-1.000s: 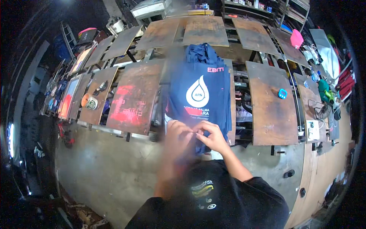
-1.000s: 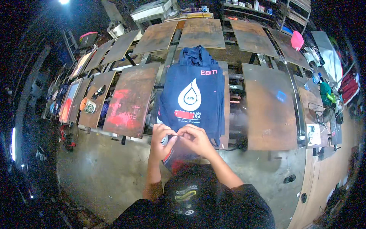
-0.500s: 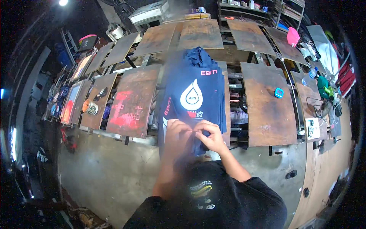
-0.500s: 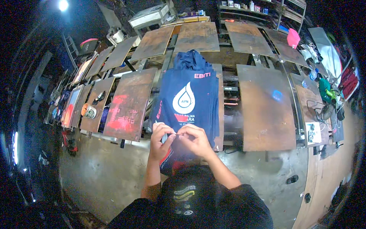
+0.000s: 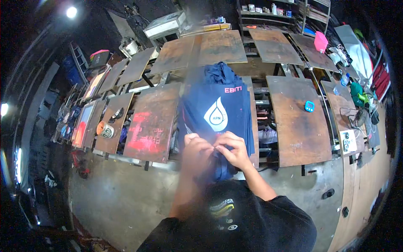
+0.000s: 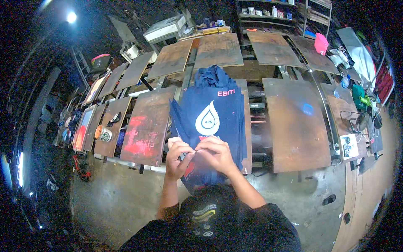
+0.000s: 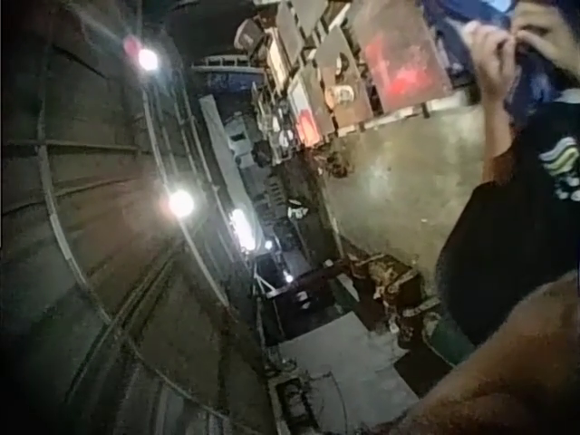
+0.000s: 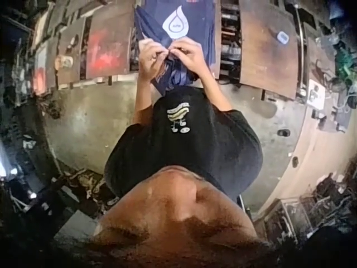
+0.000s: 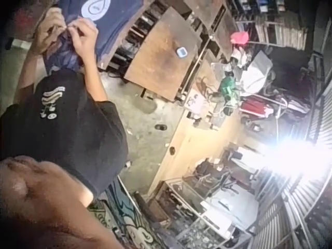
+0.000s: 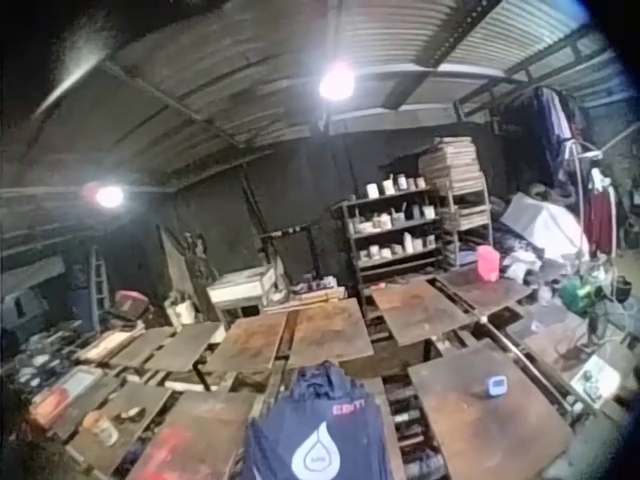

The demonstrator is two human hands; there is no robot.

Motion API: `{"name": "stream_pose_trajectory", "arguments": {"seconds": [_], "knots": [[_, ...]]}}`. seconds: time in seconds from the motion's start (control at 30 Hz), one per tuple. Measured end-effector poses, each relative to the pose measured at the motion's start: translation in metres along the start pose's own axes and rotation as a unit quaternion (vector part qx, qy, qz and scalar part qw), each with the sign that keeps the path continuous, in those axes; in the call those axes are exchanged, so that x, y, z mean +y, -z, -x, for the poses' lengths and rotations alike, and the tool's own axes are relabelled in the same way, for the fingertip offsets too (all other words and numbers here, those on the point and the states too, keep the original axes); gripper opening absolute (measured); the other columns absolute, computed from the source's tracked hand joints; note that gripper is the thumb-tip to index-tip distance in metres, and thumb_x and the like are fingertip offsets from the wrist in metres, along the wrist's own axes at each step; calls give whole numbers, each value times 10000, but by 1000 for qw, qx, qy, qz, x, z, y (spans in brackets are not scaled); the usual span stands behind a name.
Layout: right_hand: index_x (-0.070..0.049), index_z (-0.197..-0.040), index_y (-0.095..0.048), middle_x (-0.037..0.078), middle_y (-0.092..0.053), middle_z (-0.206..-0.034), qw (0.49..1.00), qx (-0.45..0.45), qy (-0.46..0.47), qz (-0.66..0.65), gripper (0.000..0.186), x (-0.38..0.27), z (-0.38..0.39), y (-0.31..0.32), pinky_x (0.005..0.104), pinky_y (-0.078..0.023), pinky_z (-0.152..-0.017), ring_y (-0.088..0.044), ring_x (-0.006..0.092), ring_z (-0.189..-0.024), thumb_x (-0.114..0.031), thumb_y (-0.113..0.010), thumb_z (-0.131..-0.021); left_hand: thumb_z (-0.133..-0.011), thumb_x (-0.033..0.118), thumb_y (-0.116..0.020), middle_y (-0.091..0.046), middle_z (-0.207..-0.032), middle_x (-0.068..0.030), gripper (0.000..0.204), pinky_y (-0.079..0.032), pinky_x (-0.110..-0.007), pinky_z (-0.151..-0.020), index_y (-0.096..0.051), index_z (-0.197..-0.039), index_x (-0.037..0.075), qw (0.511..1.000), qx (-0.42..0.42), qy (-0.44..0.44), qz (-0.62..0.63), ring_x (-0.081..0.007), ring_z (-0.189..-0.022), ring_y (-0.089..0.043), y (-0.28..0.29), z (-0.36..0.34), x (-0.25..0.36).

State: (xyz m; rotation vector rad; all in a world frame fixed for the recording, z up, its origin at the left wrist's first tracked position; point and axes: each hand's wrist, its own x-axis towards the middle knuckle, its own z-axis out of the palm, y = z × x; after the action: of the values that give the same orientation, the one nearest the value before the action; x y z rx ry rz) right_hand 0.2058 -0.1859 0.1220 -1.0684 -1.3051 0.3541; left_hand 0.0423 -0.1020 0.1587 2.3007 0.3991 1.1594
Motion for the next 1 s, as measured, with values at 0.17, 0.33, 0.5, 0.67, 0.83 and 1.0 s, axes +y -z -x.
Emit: {"name": "stream_pose_trajectory", "arguments": {"seconds": [0.17, 0.33, 0.5, 0.67, 0.83, 1.0], "knots": [[-20, -904, -733, 102, -716, -900, 1000, -9, 19, -14, 102, 10, -11, -8, 364, -527, -823, -685, 268, -873, -46, -725, -806, -807, 113, -734, -630, -863, -36, 66, -398, -375, -870, -685, -850, 102, 1000, 0, -12, 2, -250, -911, -518, 10, -4, -7], [-17, -911, -734, 100, -719, -895, 999, -18, 5, -37, 107, 13, -21, -21, 361, -529, -819, -684, 264, -864, -41, -721, -808, -810, 117, -732, -630, -863, -36, 62, -402, -377, -872, -685, -848, 104, 1000, 17, -10, -14, -253, -915, -519, 22, -6, -12], [-11, -932, -730, 103, -715, -910, 998, -28, -11, -49, 115, 14, -27, -28, 333, -528, -784, -681, 234, -859, -29, -719, -819, -798, 105, -747, -636, -885, -40, 83, -406, -375, -886, -689, -857, 95, 999, 22, 17, -43, -257, -937, -520, 28, -4, -17], [6, -931, -718, 105, -705, -925, 997, -29, -54, -45, 115, 17, -25, -36, 315, -521, -771, -666, 210, -848, -29, -719, -821, -785, 97, -755, -640, -943, -61, 137, -419, -385, -918, -698, -907, 71, 995, 35, 59, -68, -271, -993, -531, 27, 6, -33], [20, -938, -698, 111, -697, -984, 995, -33, -70, -61, 119, 16, -21, -42, 296, -516, -770, -655, 188, -864, -25, -703, -828, -771, 95, -759, -638, -1000, -86, 202, -437, -389, -927, -703, -961, 59, 993, 44, 75, -76, -284, -1053, -546, 27, 8, -27], [30, -936, -687, 128, -690, -1062, 994, 2, -75, -74, 110, 15, -12, -37, 278, -508, -774, -646, 170, -919, -19, -692, -837, -757, 127, -790, -636, -1064, -103, 319, -452, -389, -931, -682, -1048, 55, 994, 5, 80, -68, -289, -1056, -578, 27, 13, -22]]}}
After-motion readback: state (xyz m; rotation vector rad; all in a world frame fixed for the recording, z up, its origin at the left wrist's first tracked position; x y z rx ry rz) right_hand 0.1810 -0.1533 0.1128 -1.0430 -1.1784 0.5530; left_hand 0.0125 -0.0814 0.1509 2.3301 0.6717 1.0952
